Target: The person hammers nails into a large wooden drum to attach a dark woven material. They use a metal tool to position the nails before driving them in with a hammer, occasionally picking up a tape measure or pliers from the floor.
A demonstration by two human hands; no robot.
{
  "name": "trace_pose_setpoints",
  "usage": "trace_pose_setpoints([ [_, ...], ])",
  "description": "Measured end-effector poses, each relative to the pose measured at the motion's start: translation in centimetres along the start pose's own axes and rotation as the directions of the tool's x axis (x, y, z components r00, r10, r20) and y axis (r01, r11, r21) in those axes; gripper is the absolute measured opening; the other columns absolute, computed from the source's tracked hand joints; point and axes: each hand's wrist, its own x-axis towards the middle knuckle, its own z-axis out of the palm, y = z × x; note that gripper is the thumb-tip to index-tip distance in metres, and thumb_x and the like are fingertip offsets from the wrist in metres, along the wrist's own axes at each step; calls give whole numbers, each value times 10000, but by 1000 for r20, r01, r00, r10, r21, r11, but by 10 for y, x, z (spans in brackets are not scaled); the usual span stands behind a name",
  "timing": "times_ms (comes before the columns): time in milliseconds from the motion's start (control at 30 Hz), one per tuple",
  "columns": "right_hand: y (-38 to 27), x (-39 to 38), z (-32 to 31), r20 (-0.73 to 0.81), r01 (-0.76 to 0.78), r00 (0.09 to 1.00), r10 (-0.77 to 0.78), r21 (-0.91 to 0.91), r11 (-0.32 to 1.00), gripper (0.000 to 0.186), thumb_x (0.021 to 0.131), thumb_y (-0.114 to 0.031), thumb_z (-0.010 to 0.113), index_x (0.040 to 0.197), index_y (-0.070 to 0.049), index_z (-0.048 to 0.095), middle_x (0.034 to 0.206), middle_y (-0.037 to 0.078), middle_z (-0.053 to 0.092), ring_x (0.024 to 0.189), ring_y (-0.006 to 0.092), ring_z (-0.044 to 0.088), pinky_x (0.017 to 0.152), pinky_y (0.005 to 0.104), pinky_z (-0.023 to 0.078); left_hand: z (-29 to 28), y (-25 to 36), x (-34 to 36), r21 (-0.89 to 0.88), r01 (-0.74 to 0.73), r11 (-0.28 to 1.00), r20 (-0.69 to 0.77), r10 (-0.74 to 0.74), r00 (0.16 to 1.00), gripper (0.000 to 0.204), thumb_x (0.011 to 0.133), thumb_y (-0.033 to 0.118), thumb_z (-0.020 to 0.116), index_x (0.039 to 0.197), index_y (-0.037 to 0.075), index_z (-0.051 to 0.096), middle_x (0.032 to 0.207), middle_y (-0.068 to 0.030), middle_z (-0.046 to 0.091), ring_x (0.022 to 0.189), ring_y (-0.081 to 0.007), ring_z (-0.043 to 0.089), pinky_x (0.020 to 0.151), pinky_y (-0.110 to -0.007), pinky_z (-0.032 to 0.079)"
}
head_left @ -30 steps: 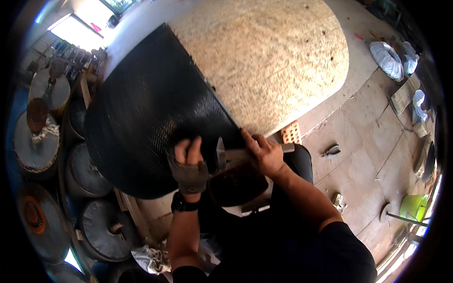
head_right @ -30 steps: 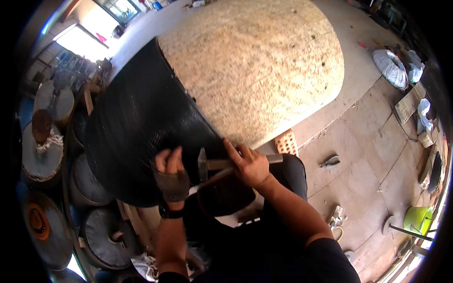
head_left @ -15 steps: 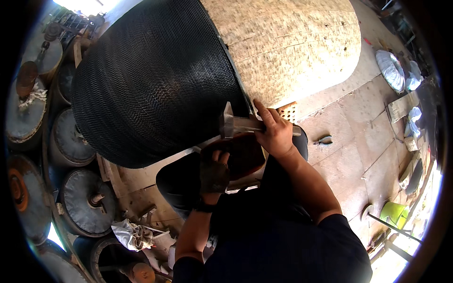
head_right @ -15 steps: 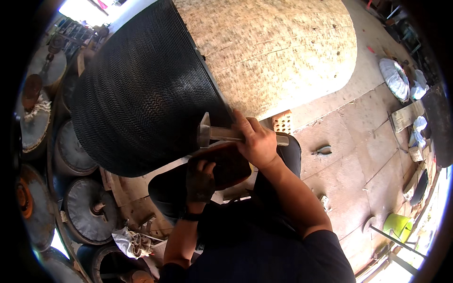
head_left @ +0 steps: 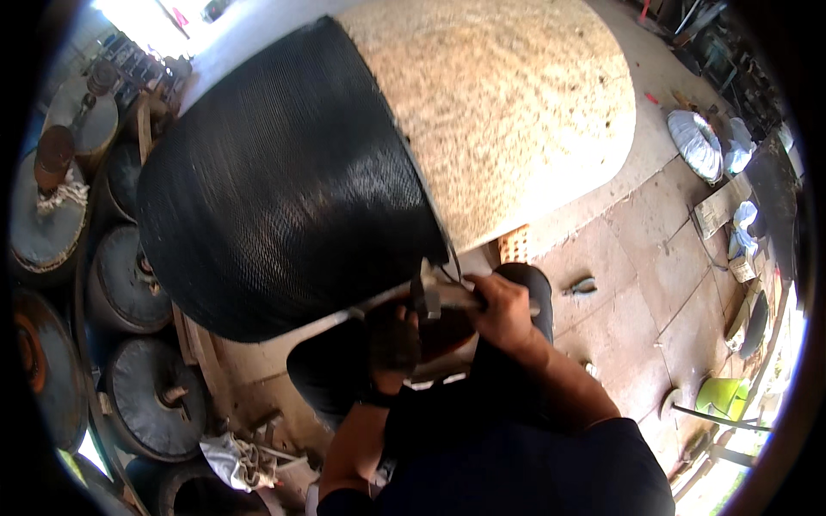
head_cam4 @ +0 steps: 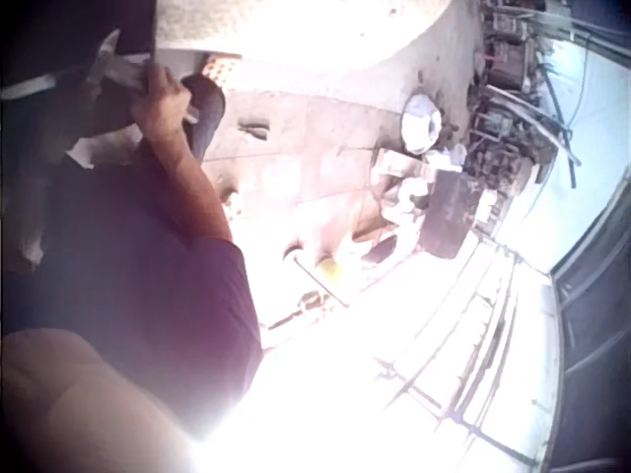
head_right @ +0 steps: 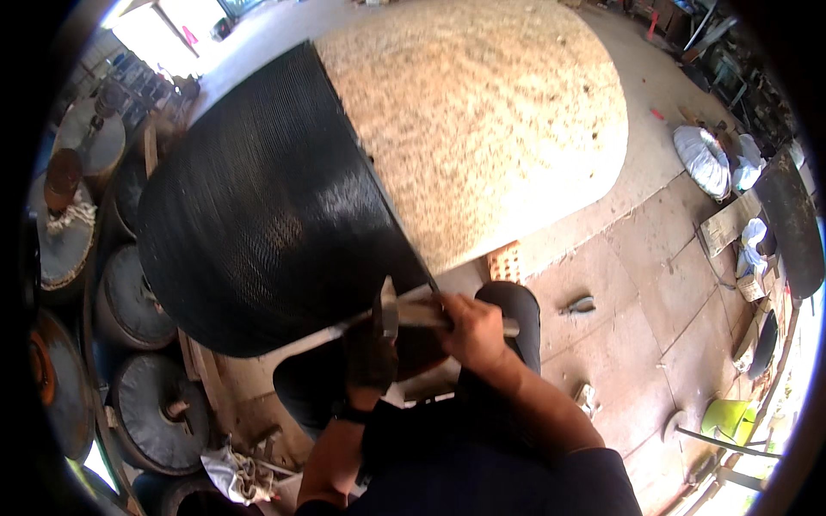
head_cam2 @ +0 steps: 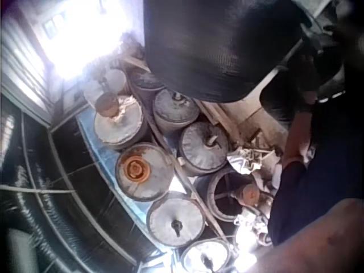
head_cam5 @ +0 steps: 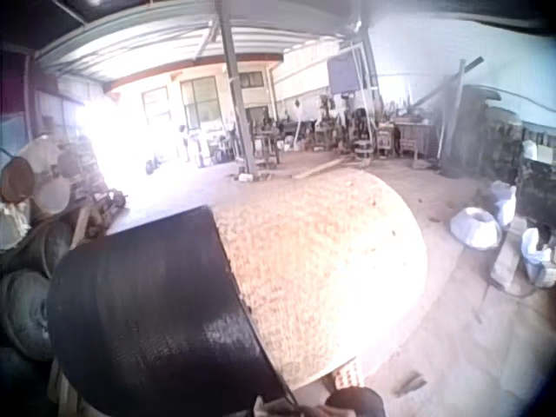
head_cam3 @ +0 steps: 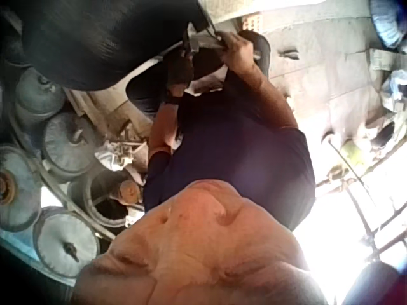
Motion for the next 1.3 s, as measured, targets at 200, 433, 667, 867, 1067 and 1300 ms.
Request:
trace_pose_setpoints([
  [200,-17,4,10,93,-3,996,-8,117,993,425,705,-11,748,1127,-63,725,884,152,706,770,337,720,686,395,589,7,-5,-2,-145,25,989,-159,-48,986,306,915,244,669,1114,15,706,1096,-234,695,1193,-419,595,1091,-549,410],
  [433,-17,3,11,76,-69,995,59,142,987,253,802,-106,749,1055,-86,734,879,130,724,779,346,727,661,420,596,10,-2,-1,-150,57,987,-144,-79,986,369,924,264,704,1237,71,671,1253,-135,652,1198,-361,582,1054,-500,436],
  [667,-12,-11,18,107,-92,991,79,127,988,193,839,-146,742,1016,-73,723,854,146,719,760,366,716,646,438,589,-1,0,6,-254,7,967,-112,-36,993,326,884,347,762,1138,148,719,1216,-138,673,1153,-360,616,1014,-507,458],
  [867,-13,-16,25,177,-65,984,32,182,981,181,806,-180,761,942,-76,702,825,142,705,719,380,701,619,456,579,0,5,8,-191,-82,978,-387,2,922,299,923,373,737,1093,135,681,1258,-196,643,1141,-415,625,962,-574,489],
  [1067,-17,-18,23,222,-54,975,22,141,989,207,781,-150,780,949,-51,713,819,152,711,734,362,719,640,428,587,17,-1,-5,-238,-44,970,-391,-54,919,365,967,421,685,1150,107,645,1295,-247,604,1153,-447,612,966,-579,497],
  [1300,-14,-24,24,255,-72,967,25,175,982,239,791,-238,786,941,-75,697,847,137,716,761,381,708,648,474,580,25,-2,-13,-210,-108,972,-426,9,904,428,967,453,687,1209,106,618,1260,-171,626,1141,-373,625,982,-548,499],
])
